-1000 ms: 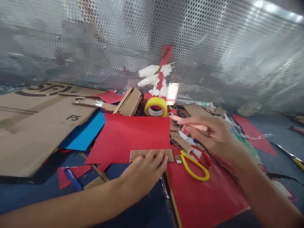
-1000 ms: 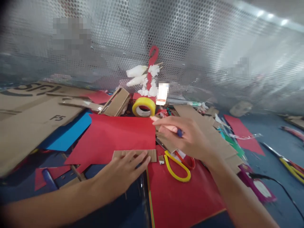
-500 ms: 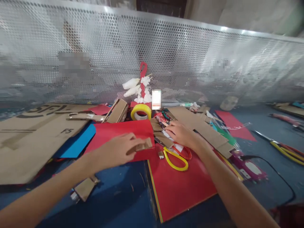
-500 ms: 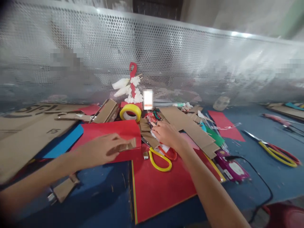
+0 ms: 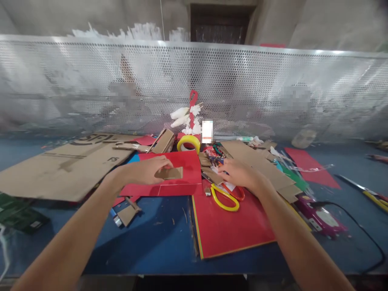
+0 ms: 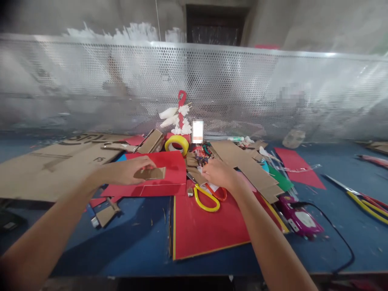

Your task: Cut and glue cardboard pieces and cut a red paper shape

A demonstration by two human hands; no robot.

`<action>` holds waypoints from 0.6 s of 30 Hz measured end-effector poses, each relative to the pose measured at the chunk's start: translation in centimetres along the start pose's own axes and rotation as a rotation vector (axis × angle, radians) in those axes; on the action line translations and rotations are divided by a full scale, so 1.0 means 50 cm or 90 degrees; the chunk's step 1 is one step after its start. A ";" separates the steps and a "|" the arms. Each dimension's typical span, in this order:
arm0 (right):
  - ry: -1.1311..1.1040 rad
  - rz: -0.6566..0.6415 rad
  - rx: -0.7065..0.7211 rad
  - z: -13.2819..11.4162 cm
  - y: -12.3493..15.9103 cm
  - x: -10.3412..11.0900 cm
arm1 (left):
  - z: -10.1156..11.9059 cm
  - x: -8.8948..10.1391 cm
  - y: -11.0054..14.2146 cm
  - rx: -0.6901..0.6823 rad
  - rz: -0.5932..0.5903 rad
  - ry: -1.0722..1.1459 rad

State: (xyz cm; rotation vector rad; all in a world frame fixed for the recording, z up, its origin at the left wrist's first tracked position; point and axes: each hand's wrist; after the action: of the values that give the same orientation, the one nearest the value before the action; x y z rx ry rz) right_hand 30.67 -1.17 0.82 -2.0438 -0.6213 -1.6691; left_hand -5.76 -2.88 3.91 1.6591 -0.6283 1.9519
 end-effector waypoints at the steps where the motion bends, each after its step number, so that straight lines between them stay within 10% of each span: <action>1: -0.029 0.030 0.001 -0.006 -0.002 0.000 | 0.010 -0.001 -0.001 -0.023 0.021 -0.011; 13: -0.674 0.178 0.052 -0.120 -0.082 -0.074 | 0.042 -0.069 -0.022 -0.162 0.305 -0.261; 18: -0.930 0.308 -0.065 -0.122 -0.095 -0.088 | 0.069 -0.108 -0.041 0.035 0.577 0.042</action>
State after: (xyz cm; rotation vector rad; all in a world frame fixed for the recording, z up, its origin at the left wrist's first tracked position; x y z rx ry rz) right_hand 22.29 -1.23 -2.14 -2.9038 -0.3324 0.2706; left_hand -1.11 -3.92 -0.83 1.4429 -1.4988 2.6110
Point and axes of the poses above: each hand's wrist, its own y-axis away from the middle knuckle, its own x-axis out of the back of the hand, z = x × y, and after that the axes turned 10 degrees about -y, right-handed
